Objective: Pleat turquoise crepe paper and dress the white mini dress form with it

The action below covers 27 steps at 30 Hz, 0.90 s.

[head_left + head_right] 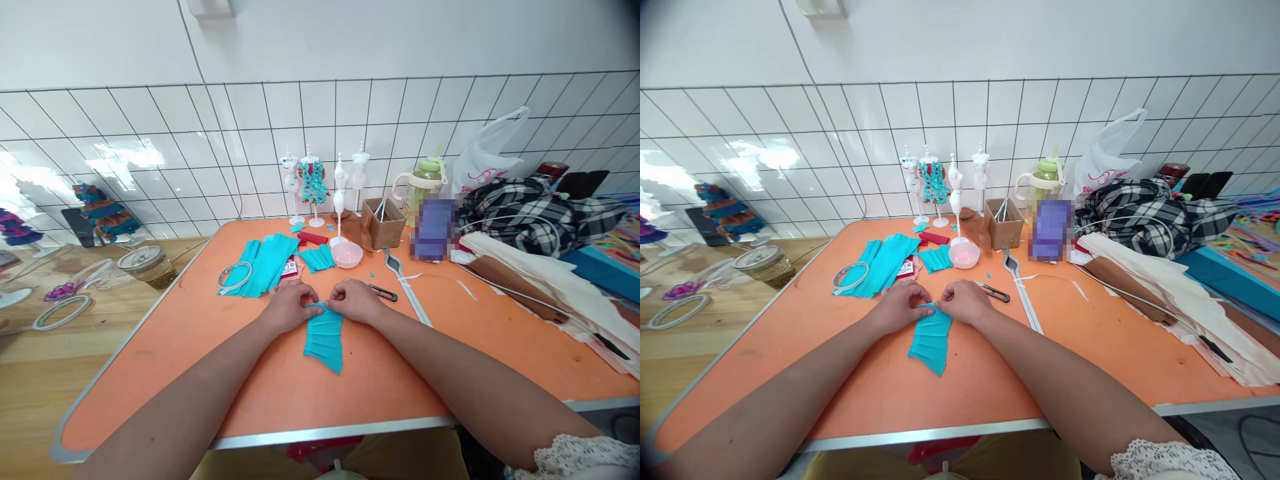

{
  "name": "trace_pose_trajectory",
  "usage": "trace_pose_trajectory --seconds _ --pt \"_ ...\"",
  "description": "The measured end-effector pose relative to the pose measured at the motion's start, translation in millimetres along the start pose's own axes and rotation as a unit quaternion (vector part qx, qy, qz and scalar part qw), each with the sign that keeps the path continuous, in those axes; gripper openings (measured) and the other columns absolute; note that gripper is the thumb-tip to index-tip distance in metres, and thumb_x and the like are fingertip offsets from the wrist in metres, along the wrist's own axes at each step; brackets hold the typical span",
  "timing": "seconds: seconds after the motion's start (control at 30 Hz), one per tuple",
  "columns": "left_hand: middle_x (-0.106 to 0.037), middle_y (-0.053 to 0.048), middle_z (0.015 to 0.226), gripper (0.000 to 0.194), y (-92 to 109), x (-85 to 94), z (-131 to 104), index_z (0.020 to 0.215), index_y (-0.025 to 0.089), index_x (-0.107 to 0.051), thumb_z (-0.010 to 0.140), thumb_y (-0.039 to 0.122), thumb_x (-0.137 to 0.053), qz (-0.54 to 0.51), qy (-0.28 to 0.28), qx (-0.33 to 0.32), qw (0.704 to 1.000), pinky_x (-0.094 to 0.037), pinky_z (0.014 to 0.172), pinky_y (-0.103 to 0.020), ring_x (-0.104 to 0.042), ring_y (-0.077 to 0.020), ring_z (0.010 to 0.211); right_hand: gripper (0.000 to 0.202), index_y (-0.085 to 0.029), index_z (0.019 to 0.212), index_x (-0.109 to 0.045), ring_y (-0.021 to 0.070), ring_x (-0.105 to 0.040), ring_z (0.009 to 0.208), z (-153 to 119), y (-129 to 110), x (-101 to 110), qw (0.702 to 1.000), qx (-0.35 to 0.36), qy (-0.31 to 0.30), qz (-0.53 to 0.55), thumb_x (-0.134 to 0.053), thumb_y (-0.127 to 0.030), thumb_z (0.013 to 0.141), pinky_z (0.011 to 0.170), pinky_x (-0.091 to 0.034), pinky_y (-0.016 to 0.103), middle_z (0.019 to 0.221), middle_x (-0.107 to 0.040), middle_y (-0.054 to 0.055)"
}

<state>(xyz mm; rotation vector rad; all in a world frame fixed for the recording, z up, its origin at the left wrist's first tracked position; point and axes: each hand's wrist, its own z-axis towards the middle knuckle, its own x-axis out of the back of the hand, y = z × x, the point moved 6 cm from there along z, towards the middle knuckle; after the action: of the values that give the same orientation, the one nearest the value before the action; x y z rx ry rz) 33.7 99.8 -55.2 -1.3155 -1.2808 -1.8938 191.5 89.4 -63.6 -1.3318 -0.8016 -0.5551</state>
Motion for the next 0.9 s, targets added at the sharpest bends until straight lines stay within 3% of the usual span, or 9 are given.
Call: trace_pose_trajectory --seconds 0.1,0.23,0.33,0.4,0.5,0.6,0.9 --pt "-0.064 -0.005 0.093 0.031 1 0.2 -1 0.083 0.025 -0.07 0.066 0.051 -0.069 -0.01 0.008 -0.011 1.0 -0.036 0.083 -0.038 -0.052 -0.028 0.1 0.026 -0.022 0.083 -0.07 0.0179 -0.058 0.079 -1 3 6 0.999 0.002 0.044 -0.015 -0.064 -0.046 0.074 0.061 -0.038 0.027 0.086 -0.066 0.004" --pt "-0.066 -0.004 0.092 0.03 4 1.4 -1 0.082 0.025 -0.07 0.066 0.05 -0.07 -0.026 0.019 -0.026 0.999 -0.037 0.085 -0.038 -0.053 -0.0268 0.098 0.015 -0.023 0.075 -0.07 0.0188 -0.056 0.082 -2 2 7 0.999 0.023 0.015 -0.021 -0.066 -0.037 0.071 0.066 -0.038 0.028 0.087 -0.064 0.004" --pt "-0.066 -0.006 0.095 0.039 6 4.8 -1 0.094 0.026 -0.07 0.068 0.055 -0.067 -0.058 0.017 -0.026 0.998 -0.04 0.084 -0.037 -0.054 -0.0263 0.098 0.009 -0.022 0.076 -0.068 0.0151 -0.055 0.076 -4 -3 13 0.998 0.047 0.024 0.032 -0.063 -0.029 0.072 0.062 -0.038 0.025 0.084 -0.063 0.001" --pt "-0.067 -0.007 0.094 0.043 4 6.1 0 0.095 0.024 -0.071 0.072 0.058 -0.061 -0.112 0.0 -0.014 0.994 -0.043 0.08 -0.033 -0.057 -0.0249 0.095 0.012 -0.022 0.078 -0.066 0.0131 -0.052 0.067 -4 -3 19 0.996 0.036 0.041 0.064 -0.061 -0.031 0.073 0.057 -0.036 0.024 0.074 -0.06 -0.001" --pt "-0.068 -0.005 0.084 0.041 0 5.7 2 0.079 0.021 -0.072 0.072 0.06 -0.06 -0.199 -0.026 0.012 0.979 -0.047 0.071 -0.03 -0.06 -0.0226 0.085 0.017 -0.021 0.08 -0.065 0.0118 -0.047 0.057 -5 -1 24 0.994 0.013 0.043 0.101 -0.06 -0.036 0.074 0.052 -0.033 0.023 0.061 -0.051 -0.004" --pt "-0.068 -0.003 0.08 0.04 -4 4.0 4 0.074 0.02 -0.071 0.069 0.059 -0.063 -0.257 -0.033 0.026 0.965 -0.049 0.07 -0.03 -0.061 -0.0218 0.08 0.022 -0.02 0.078 -0.065 0.0117 -0.047 0.056 -5 1 23 0.992 0.0 0.031 0.119 -0.06 -0.04 0.073 0.051 -0.031 0.023 0.06 -0.051 -0.003" --pt "-0.069 -0.005 0.092 0.041 -3 8.4 4 0.087 0.019 -0.071 0.067 0.055 -0.068 -0.265 -0.032 0.025 0.963 -0.05 0.075 -0.03 -0.062 -0.0232 0.09 0.019 -0.019 0.072 -0.061 0.0128 -0.054 0.062 -2 14 5 0.972 -0.065 0.0 0.224 -0.058 -0.037 0.073 0.053 -0.036 0.022 0.066 -0.061 -0.001"
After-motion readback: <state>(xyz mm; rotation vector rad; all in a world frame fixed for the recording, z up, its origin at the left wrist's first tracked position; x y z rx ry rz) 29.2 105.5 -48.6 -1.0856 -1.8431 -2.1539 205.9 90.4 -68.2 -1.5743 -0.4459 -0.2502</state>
